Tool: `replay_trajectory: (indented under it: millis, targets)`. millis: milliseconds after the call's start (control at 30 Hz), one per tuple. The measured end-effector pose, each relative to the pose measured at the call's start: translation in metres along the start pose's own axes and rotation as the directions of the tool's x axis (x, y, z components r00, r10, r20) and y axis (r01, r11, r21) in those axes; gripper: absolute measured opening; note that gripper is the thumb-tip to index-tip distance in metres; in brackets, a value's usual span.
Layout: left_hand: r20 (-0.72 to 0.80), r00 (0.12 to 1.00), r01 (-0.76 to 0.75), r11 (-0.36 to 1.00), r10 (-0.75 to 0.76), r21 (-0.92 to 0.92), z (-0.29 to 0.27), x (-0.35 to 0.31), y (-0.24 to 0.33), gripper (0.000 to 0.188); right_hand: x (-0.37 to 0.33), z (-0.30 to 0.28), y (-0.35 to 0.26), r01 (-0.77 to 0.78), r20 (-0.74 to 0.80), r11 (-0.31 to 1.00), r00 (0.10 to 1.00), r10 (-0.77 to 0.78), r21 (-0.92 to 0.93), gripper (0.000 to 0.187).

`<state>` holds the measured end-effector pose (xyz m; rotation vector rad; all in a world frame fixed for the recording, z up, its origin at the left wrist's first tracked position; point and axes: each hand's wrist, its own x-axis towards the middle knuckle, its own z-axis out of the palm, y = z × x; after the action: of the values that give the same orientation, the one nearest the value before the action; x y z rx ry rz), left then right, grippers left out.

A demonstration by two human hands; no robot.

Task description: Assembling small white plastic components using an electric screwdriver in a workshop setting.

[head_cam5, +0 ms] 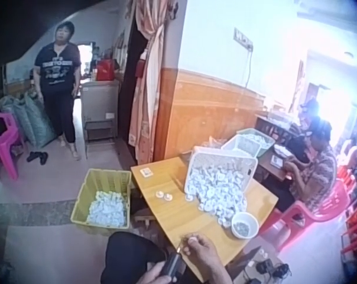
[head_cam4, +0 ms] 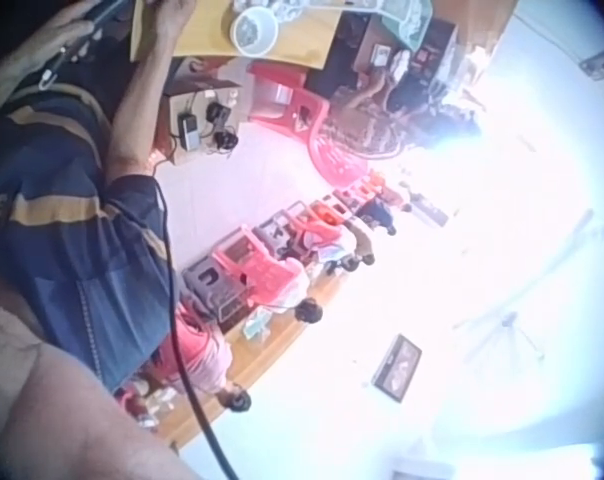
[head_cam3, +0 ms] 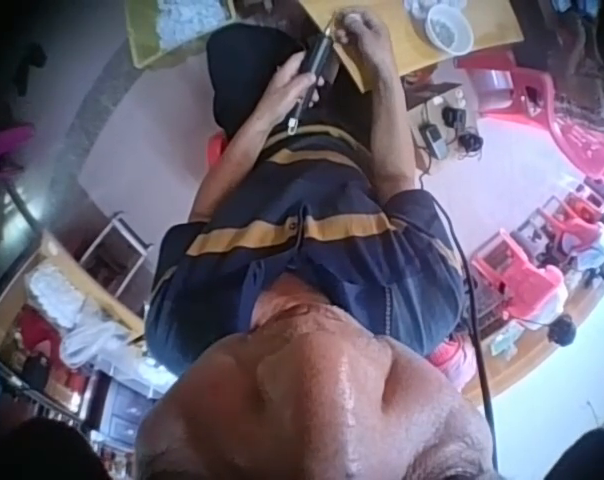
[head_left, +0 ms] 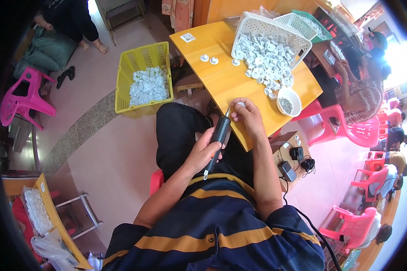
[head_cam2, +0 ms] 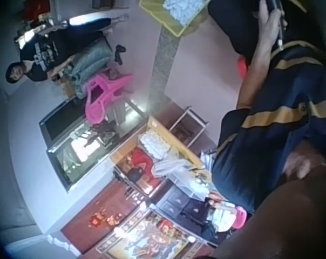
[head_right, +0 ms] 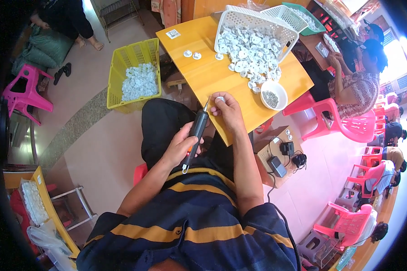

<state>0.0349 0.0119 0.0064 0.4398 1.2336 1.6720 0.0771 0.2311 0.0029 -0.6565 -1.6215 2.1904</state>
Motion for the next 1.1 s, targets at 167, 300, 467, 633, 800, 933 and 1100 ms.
replay_trajectory:
  millis: [167,300,467,633,800,933,1100]
  targets:
    - [0.006,1.000,-0.009,1.000,0.009,0.015,0.002,0.000,0.001,0.052,-0.002,0.004,-0.004,-0.048,0.034,0.999,0.998,0.047,0.019,0.018]
    - [0.029,1.000,0.001,0.999,-0.002,0.033,-0.002,0.000,-0.001,0.051,-0.001,0.007,-0.005,-0.037,0.049,0.999,0.998,0.038,-0.026,0.020]
    - [0.045,0.999,-0.007,0.999,0.005,0.045,-0.001,0.001,0.001,0.052,0.001,0.007,-0.003,-0.020,0.028,0.999,0.999,0.021,-0.044,0.020]
    - [0.043,0.999,-0.009,0.999,0.007,0.046,-0.001,0.000,0.000,0.053,0.004,0.004,-0.002,-0.024,0.036,0.998,0.999,0.026,-0.058,0.018]
    - [0.054,0.999,-0.004,0.998,0.000,0.068,0.000,-0.002,0.003,0.054,0.007,-0.003,-0.015,-0.058,0.078,0.990,0.995,0.068,-0.128,0.019]
    - [0.067,0.997,-0.035,0.992,0.027,0.124,0.002,-0.002,0.006,0.050,0.012,-0.015,-0.026,-0.080,0.175,0.968,0.977,0.124,-0.236,0.018]
    - [0.060,0.998,-0.001,0.994,-0.006,0.108,0.003,-0.003,0.008,0.046,0.013,-0.021,-0.031,-0.080,0.206,0.959,0.969,0.139,-0.273,0.018]
